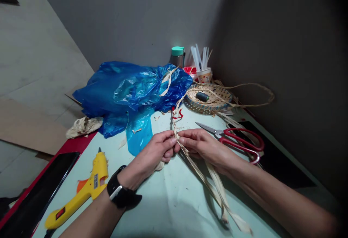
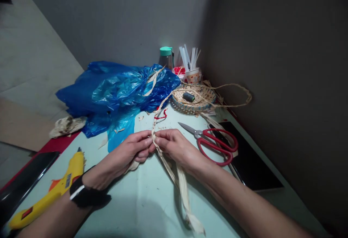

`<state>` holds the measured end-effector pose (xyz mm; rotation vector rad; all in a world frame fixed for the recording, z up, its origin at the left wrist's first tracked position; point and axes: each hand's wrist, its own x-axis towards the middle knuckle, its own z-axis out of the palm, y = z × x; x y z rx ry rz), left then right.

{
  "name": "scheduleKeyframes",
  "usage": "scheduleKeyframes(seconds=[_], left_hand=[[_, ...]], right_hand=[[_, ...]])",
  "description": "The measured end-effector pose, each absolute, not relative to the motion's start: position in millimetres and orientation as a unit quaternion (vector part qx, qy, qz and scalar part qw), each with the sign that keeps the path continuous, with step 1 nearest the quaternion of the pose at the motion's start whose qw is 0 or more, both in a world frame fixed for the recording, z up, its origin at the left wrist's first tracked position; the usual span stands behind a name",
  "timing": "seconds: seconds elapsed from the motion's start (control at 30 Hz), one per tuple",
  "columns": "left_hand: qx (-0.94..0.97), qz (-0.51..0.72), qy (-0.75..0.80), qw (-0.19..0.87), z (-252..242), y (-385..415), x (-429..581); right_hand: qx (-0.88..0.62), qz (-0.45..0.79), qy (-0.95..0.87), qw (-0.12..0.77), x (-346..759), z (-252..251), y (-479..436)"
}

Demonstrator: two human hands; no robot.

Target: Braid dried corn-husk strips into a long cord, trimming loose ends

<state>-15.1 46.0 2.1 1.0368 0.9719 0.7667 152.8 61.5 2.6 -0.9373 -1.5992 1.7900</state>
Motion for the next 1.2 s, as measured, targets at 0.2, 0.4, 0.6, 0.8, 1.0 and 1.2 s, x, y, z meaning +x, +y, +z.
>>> scheduleKeyframes(seconds=[0.2,0.4,0.6,0.8,1.0,1.2], left_hand=[[0.476,0.337,0.504,0.637,-1.7,44.0,-13.2],[0.542,0.335,0.555,0.535,-4.5,43.1,-9.3],[0.497,0.383,0.543,0.558,-9.6,39.9,-4.6],[0.441,0.402,0.512,0.618,2.0,36.2,-7.5],[0.388,0.401,0.478,0.679,8.2,37.8,-11.7],[0.394,0.393,0.47,0.685,11.3,36.0,-11.5]], right_hand=[[-0.466,0.279,-0.823,0.168,151.0,11.0,53.2],[-0.498,0.106,-0.854,0.105,149.7,19.3,44.5],[-0.493,0.071,-0.863,0.083,144.7,21.1,35.8],[-0.42,0.036,-0.904,0.073,135.8,10.8,19.7],[-0.353,0.036,-0.924,0.144,138.6,6.2,21.0],[-0.486,0.228,-0.799,0.271,151.0,18.6,44.2]])
